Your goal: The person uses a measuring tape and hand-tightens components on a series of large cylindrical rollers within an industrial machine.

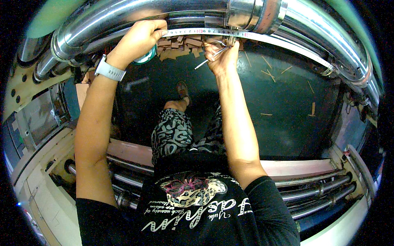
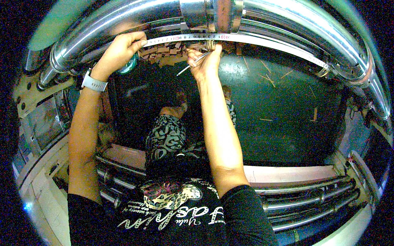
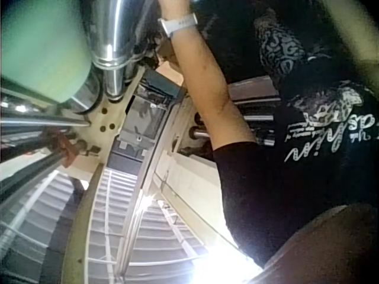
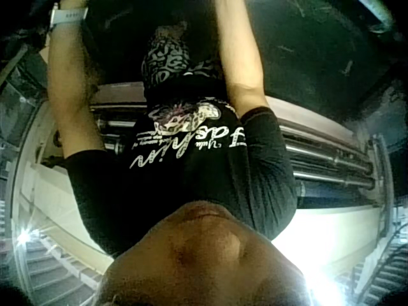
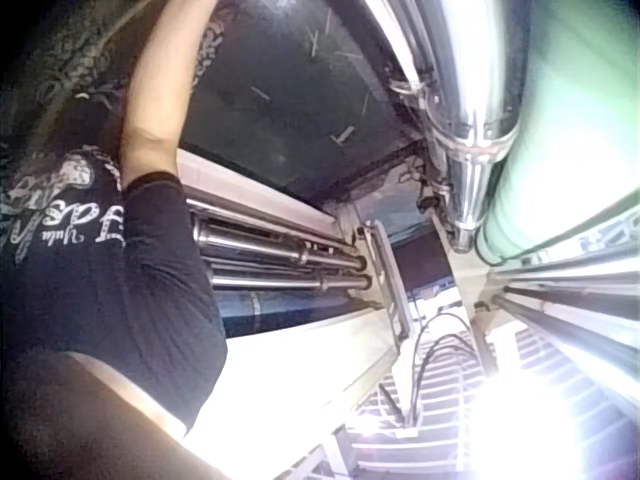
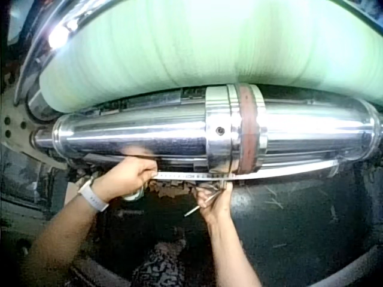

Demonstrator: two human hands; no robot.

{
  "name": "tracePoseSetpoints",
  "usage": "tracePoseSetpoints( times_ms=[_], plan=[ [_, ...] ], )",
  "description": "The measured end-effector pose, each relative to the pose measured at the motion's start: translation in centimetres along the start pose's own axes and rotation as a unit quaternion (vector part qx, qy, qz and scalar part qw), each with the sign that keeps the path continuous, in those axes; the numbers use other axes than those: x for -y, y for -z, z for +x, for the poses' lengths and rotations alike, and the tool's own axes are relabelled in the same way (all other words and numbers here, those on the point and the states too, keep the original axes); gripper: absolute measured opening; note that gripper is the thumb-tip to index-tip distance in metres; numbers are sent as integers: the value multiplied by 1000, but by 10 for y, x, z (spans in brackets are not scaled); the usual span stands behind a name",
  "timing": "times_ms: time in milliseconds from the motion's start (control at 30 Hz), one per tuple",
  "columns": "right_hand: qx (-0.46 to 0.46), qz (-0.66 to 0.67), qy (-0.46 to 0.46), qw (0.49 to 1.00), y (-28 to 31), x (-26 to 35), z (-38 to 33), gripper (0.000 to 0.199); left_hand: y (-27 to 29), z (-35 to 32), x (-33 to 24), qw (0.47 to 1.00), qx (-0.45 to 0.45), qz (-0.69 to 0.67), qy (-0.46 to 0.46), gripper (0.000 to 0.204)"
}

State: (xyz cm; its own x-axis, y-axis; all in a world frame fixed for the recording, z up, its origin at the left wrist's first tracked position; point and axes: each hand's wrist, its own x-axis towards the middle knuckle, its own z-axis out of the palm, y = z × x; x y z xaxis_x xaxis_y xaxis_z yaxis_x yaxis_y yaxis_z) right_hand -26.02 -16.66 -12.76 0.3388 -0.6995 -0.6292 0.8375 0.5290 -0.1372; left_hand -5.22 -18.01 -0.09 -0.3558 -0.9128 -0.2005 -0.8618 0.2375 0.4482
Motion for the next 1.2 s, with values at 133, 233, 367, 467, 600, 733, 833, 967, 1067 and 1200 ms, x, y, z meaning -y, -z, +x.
tracePoseSetpoints(
  times_ms=[133, 233, 367, 467, 600, 733, 833, 967, 1067, 1200],
  plan=[
    [-6, 4, -2, 1000, 1, 1, 1, 57, 4, 1, -7, 999, 15, -2, 32, 18],
    [-10, -2, -1, 1000, 0, 1, 0, 57, 3, 1, -6, 999, 17, -8, 34, 18],
    [-16, -10, -3, 1000, 0, 1, -1, 58, 4, 1, -6, 999, 23, -12, 37, 18],
    [-17, -9, -2, 1000, 1, 0, 1, 59, 3, 0, -4, 1000, 11, -10, 18, 19],
    [-14, -6, -2, 1000, 2, -2, 5, 58, 2, -1, 0, 1000, 7, -1, 13, 19],
    [-4, -12, 1, 1000, 2, -1, 2, 57, 5, 0, -6, 999, 17, -9, 26, 19],
    [-24, -17, 4, 1000, 1, -1, 2, 56, 6, 1, -6, 999, 25, -6, 33, 19],
    [-31, -26, 1, 999, -1, -3, 2, 58, 5, -2, -1, 999, 19, 0, 28, 19],
    [-9, -45, -4, 999, 3, -3, 5, 67, 6, 0, -1, 1000, 18, 3, 21, 18],
    [-28, -104, 16, 994, 7, -2, -8, 76, 2, -1, 0, 999, 4, -12, 34, 17]
  ],
)
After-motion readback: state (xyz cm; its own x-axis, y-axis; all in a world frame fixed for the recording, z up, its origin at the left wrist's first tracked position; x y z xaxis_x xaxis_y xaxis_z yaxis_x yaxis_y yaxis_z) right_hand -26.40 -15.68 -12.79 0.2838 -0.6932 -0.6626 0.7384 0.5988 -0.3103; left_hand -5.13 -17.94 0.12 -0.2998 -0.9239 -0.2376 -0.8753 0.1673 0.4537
